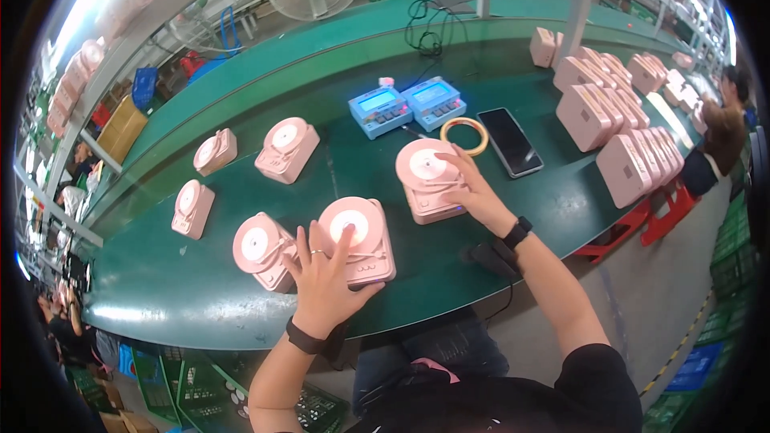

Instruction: The person tests pink record player speakers by hand, pressing buttons and moving the tonearms. They pick up and set down the speakers, occasionally turning them over, handling a black cable, and placing finished units onto a stack.

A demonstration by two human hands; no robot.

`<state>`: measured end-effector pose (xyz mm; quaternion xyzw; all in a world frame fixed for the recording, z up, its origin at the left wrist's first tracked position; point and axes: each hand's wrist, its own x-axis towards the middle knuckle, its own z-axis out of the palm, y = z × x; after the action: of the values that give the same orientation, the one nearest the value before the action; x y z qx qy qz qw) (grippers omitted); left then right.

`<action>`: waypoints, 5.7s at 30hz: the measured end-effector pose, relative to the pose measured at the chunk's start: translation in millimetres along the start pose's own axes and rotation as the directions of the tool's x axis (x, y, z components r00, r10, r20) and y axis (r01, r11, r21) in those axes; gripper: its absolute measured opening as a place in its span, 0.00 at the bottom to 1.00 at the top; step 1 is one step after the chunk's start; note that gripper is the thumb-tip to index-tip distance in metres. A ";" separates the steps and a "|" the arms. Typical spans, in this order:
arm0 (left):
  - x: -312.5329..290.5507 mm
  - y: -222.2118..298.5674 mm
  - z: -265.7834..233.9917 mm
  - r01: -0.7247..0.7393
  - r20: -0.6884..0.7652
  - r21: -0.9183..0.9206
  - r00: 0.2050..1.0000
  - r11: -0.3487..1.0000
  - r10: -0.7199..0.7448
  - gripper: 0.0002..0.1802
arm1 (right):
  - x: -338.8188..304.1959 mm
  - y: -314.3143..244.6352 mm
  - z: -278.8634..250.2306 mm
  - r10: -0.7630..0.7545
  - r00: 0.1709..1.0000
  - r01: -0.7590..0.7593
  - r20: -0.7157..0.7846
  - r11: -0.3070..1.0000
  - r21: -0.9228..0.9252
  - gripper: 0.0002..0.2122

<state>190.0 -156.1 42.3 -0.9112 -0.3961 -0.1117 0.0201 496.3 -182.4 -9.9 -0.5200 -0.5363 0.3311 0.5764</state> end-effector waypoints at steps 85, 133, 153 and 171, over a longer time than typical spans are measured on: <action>292.5 -281.6 62.6 0.158 -0.092 -0.397 0.973 0.904 -0.210 0.49 | -5.8 -30.5 23.2 -0.335 0.927 0.357 0.167 0.659 -0.662 0.11; 78.7 -203.5 46.2 0.075 -0.054 -0.873 0.967 0.482 -0.248 0.51 | 136.4 106.2 -285.6 -0.186 0.711 0.431 -0.678 0.877 0.211 0.19; 84.8 -228.9 55.4 -0.013 -0.092 -0.932 0.975 0.363 -0.202 0.56 | 93.4 -67.5 81.2 -0.152 0.941 0.311 0.302 0.739 -0.597 0.47; 88.5 -224.3 52.1 -0.037 -0.119 -0.916 0.976 0.399 -0.182 0.55 | 193.7 -34.4 95.0 0.239 0.621 0.441 0.746 0.680 -0.586 0.60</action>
<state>95.4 67.6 -0.7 -0.7392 -0.3054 -0.4013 -0.4464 438.6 14.6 65.0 -0.4724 -0.8454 0.2439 0.0506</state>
